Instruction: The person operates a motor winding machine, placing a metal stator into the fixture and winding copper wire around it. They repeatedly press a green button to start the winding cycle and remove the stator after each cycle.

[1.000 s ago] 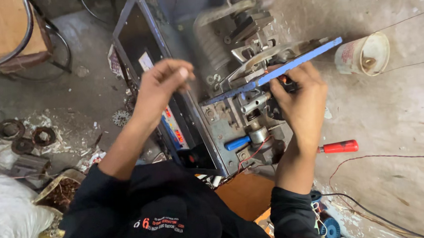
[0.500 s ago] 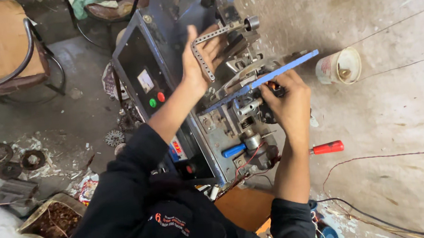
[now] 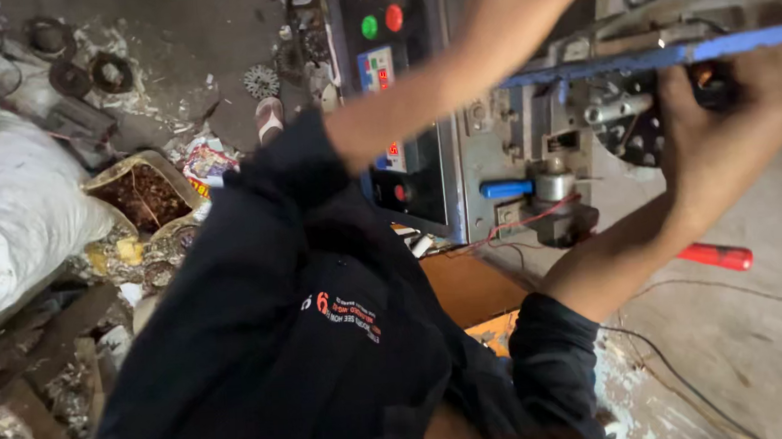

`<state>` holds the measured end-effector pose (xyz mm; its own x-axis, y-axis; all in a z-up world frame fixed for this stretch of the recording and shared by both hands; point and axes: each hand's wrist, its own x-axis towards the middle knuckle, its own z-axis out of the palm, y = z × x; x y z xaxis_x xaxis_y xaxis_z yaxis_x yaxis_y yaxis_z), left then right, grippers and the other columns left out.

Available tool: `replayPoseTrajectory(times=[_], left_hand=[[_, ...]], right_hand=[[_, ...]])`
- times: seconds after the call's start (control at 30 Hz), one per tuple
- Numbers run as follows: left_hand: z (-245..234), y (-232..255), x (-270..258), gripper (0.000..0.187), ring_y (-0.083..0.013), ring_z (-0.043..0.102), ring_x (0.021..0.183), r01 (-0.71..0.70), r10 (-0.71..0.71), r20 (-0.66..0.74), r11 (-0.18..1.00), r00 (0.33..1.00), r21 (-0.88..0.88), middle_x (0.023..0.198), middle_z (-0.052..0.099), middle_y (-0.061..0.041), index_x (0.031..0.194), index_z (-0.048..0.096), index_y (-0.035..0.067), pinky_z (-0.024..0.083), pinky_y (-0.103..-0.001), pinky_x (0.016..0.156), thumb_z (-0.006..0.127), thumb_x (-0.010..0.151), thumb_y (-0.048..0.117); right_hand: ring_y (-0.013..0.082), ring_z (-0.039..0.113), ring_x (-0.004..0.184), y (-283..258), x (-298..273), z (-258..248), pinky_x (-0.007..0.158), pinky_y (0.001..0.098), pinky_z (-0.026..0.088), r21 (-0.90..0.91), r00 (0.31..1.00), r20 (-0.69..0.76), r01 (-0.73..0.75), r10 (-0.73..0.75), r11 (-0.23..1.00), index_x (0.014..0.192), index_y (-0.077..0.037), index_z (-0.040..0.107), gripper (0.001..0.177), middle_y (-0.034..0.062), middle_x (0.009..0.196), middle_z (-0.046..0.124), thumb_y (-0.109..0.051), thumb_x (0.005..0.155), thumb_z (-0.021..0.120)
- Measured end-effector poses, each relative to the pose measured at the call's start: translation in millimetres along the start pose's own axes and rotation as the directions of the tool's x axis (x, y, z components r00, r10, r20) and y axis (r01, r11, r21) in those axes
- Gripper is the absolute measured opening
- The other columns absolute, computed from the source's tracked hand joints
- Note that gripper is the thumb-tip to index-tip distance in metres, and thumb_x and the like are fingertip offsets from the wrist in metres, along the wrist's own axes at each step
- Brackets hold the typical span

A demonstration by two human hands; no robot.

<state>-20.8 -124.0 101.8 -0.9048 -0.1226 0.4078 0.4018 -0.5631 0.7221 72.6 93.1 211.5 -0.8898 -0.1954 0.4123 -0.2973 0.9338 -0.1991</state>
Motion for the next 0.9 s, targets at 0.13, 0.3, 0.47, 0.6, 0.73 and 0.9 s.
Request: replayPoseTrajectory(times=[0.13,0.3,0.47,0.6,0.73,0.9], left_hand=[[5.6,24.3,-81.6,0.028,-0.0109,0.072,0.095,0.241,-0.244,0.034,0.968,0.969,0.062,0.113,0.072,-0.005,0.127,0.061,0.007,0.060,-0.028,0.084,0.068,0.107,0.025],[42.2,-0.1,-125.8,0.073,-0.0405,0.051,0.136,0.071,-0.218,0.236,0.858,0.947,0.508,0.161,0.036,-0.030,0.151,0.041,0.006,0.048,-0.045,0.105,0.067,0.083,0.012],[96.5,-50.7,-107.3,0.098,-0.0442,0.014,0.157,-0.076,0.064,0.047,0.935,0.997,0.346,0.165,0.016,-0.035,0.161,0.004,0.002,0.013,-0.049,0.129,0.060,0.081,0.007],[117.4,-69.0,-97.1,0.083,-0.0396,0.038,0.153,0.310,-0.321,0.020,0.928,0.947,0.208,0.161,0.041,-0.027,0.161,0.030,0.004,0.033,-0.043,0.127,0.063,0.085,0.005],[100.7,-56.5,-114.3,0.075,-0.0327,0.053,0.145,0.360,-0.367,0.045,0.926,0.929,0.112,0.154,0.052,-0.022,0.157,0.035,0.003,0.044,-0.040,0.120,0.067,0.090,0.009],[88.6,-24.8,-111.7,0.065,-0.0212,0.058,0.134,0.436,-0.425,0.132,0.897,0.896,-0.072,0.155,0.053,-0.015,0.155,0.042,0.003,0.056,-0.032,0.107,0.067,0.095,0.012]], right_hand=[[0.0210,0.057,0.085,10.7,1.0,0.0,0.081,0.0310,0.049,0.017,0.998,0.020,-0.056,0.055,0.998,0.102,0.006,0.065,0.021,0.0124,0.098,0.067,0.010,0.086,0.078],[0.0110,0.059,0.086,-8.0,12.0,0.8,0.081,0.0267,0.049,0.125,0.982,0.039,-0.188,0.185,0.974,0.107,0.005,0.071,0.021,0.0042,0.098,0.069,0.009,0.087,0.077],[0.0102,0.060,0.090,-20.9,15.6,5.4,0.086,0.0267,0.051,0.218,0.971,0.016,-0.234,0.237,0.947,0.113,0.002,0.073,0.024,0.0029,0.102,0.070,0.010,0.091,0.080],[0.0112,0.063,0.092,-18.1,13.6,-0.1,0.087,0.0272,0.053,0.159,0.984,0.045,-0.180,0.175,0.971,0.113,0.003,0.072,0.024,0.0046,0.103,0.071,0.011,0.092,0.079],[0.0157,0.067,0.093,-14.8,14.3,-2.7,0.088,0.0276,0.055,0.112,0.998,0.051,-0.031,0.025,0.993,0.112,0.006,0.072,0.023,0.0104,0.103,0.070,0.012,0.091,0.078],[0.0281,0.069,0.099,-12.3,7.9,-0.6,0.093,0.0347,0.056,0.053,0.999,-0.041,-0.029,0.031,0.998,0.109,0.005,0.073,0.025,0.0164,0.109,0.072,0.006,0.088,0.086]])
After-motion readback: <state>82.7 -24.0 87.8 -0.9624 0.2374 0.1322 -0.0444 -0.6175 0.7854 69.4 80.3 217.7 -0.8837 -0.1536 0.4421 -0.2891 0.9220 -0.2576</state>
